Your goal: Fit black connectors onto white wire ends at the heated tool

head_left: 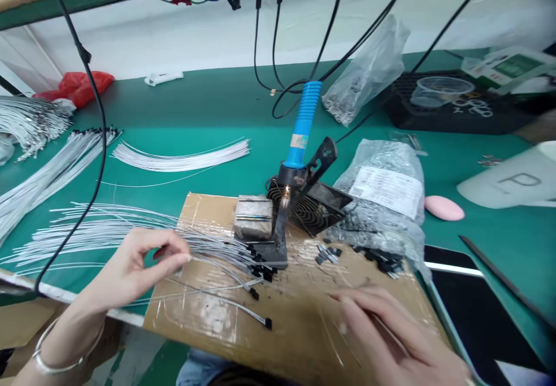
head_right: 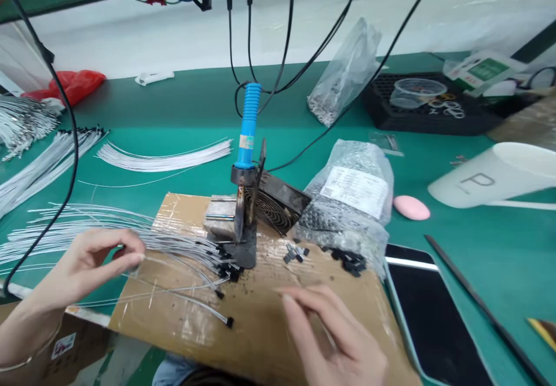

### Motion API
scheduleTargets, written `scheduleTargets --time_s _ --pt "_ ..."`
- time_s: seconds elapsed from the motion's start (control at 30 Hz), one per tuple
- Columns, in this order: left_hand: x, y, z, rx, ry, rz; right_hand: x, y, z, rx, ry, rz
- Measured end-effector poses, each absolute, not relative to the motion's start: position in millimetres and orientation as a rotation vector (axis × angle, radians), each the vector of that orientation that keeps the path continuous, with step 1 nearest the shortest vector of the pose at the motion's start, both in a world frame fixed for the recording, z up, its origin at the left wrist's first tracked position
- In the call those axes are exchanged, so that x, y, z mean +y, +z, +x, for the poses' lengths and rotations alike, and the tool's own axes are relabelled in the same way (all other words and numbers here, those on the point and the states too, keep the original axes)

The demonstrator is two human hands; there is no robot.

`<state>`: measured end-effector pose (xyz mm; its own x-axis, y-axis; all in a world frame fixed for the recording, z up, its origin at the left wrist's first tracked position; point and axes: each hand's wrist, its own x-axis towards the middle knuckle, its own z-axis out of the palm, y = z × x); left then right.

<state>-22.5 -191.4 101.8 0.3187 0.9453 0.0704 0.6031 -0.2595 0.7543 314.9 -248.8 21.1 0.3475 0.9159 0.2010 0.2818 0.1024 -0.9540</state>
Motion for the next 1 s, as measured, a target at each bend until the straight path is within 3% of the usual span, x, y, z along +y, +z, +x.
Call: scheduleTargets --time_s 0.23,0.53,1.0 --pt "-212 98 -12 1.191 0.439 1.897 -252 43 294 -1.424 0.885 -1.095" --pt "-213 99 -4 1.192 0.360 1.819 -257 50 298 -1.435 0.819 -1.037" --pt "-199 102 12 1.276 0.527 1.635 -265 35 296 -1.337 0.922 -1.041"
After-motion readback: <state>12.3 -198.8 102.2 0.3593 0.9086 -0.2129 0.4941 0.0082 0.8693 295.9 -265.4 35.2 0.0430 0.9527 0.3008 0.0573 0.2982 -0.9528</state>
